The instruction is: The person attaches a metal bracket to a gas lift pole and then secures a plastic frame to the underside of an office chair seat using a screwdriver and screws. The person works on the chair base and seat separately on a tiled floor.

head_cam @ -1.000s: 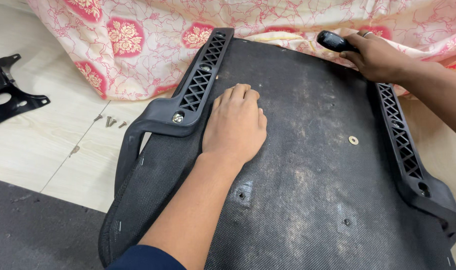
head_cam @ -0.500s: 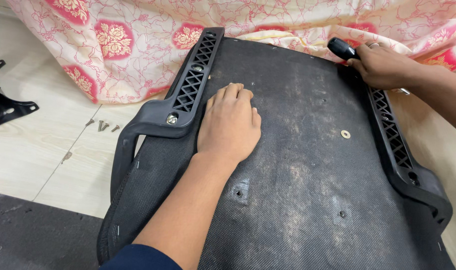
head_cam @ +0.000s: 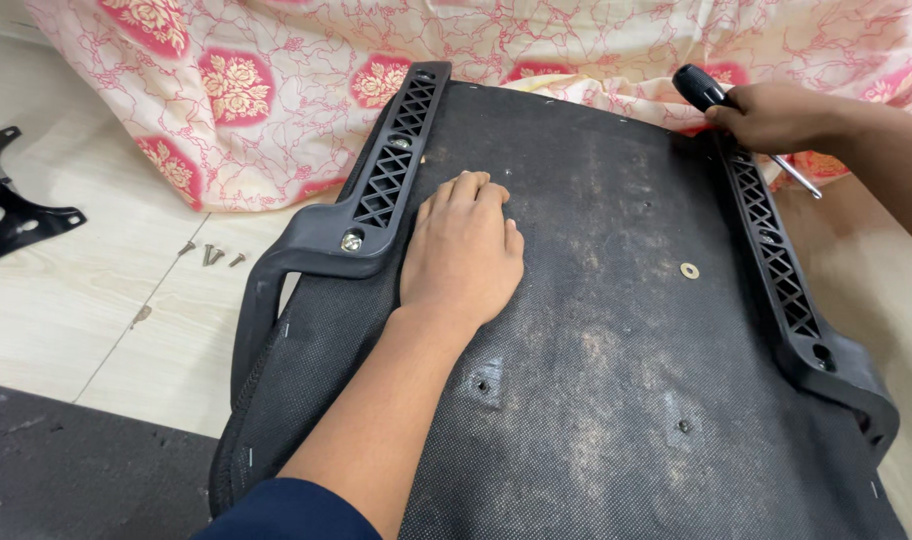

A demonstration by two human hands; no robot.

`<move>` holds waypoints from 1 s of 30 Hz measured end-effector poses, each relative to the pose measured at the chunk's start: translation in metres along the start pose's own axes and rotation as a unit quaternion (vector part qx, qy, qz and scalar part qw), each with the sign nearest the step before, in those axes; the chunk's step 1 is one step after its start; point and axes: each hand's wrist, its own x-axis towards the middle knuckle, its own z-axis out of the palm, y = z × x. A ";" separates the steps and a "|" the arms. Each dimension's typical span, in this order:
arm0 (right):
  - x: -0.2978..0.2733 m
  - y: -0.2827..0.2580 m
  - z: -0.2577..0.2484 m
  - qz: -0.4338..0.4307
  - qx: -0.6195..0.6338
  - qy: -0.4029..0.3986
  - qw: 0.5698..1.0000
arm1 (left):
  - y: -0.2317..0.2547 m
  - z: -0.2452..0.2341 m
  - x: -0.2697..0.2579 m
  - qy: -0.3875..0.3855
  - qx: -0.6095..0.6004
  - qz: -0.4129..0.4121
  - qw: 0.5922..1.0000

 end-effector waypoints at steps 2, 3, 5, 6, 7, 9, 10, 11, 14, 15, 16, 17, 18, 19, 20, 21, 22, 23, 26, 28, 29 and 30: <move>-0.013 -0.015 -0.005 -0.028 -0.010 0.024 0.999 | 0.000 -0.002 0.000 0.001 0.005 0.000 1.000; -0.022 -0.023 -0.008 -0.041 -0.018 0.035 0.998 | 0.001 -0.002 0.000 0.001 0.005 0.001 1.000; -0.041 -0.046 -0.014 -0.054 0.003 0.022 0.998 | 0.003 -0.005 0.000 -0.017 0.001 -0.012 1.000; -0.052 -0.058 -0.016 -0.059 0.013 0.015 0.998 | 0.005 -0.006 -0.001 -0.027 -0.001 -0.017 0.999; -0.063 -0.072 -0.018 -0.060 0.040 -0.001 0.997 | 0.006 -0.009 -0.001 -0.026 -0.016 -0.021 0.999; -0.084 -0.097 -0.026 -0.059 0.091 -0.033 0.994 | 0.006 -0.016 -0.003 -0.025 -0.053 -0.028 0.998; -0.093 -0.111 -0.031 -0.060 0.102 -0.028 0.993 | 0.004 -0.023 -0.004 -0.034 -0.064 -0.036 0.997; -0.104 -0.124 -0.036 -0.060 0.114 -0.024 0.991 | 0.003 -0.029 -0.006 -0.044 -0.075 -0.044 0.995; -0.129 -0.160 -0.047 -0.072 0.193 -0.008 0.979 | 0.001 -0.051 -0.012 -0.045 -0.108 -0.052 0.992; -0.133 -0.172 -0.052 -0.079 0.227 -0.002 0.971 | -0.001 -0.059 -0.013 -0.040 -0.118 -0.053 0.991; -0.138 -0.183 -0.055 -0.084 0.245 -0.002 0.966 | -0.002 -0.065 -0.016 -0.033 -0.119 -0.050 0.991; -0.144 -0.193 -0.059 -0.089 0.262 -0.002 0.961 | -0.003 -0.070 -0.019 -0.025 -0.120 -0.048 0.991; -0.149 -0.203 -0.061 -0.091 0.282 -0.003 0.955 | -0.006 -0.076 -0.022 -0.021 -0.121 -0.045 0.991; -0.156 -0.213 -0.065 -0.103 0.334 0.002 0.937 | -0.010 -0.081 -0.022 0.014 -0.117 -0.006 0.993; -0.161 -0.224 -0.068 -0.118 0.385 0.008 0.915 | -0.016 -0.087 -0.022 0.051 -0.110 0.031 0.992; -0.167 -0.236 -0.072 -0.133 0.435 0.013 0.891 | -0.023 -0.093 -0.023 0.089 -0.103 0.068 0.988; -0.173 -0.247 -0.075 -0.137 0.438 0.019 0.888 | -0.031 -0.099 -0.022 0.091 -0.090 0.054 0.990; -0.177 -0.257 -0.078 -0.142 0.440 0.025 0.886 | -0.038 -0.104 -0.021 0.093 -0.077 0.039 0.992; -0.187 -0.284 -0.086 -0.192 0.473 0.050 0.859 | -0.059 -0.118 -0.020 0.046 -0.062 -0.030 0.997; -0.193 -0.300 -0.092 -0.234 0.495 0.063 0.834 | -0.071 -0.124 -0.023 -0.012 -0.077 -0.078 0.994; -0.196 -0.308 -0.095 -0.255 0.507 0.067 0.820 | -0.076 -0.126 -0.026 -0.045 -0.088 -0.097 0.990; -0.198 -0.315 -0.097 -0.276 0.519 0.072 0.806 | -0.081 -0.127 -0.029 -0.079 -0.098 -0.115 0.985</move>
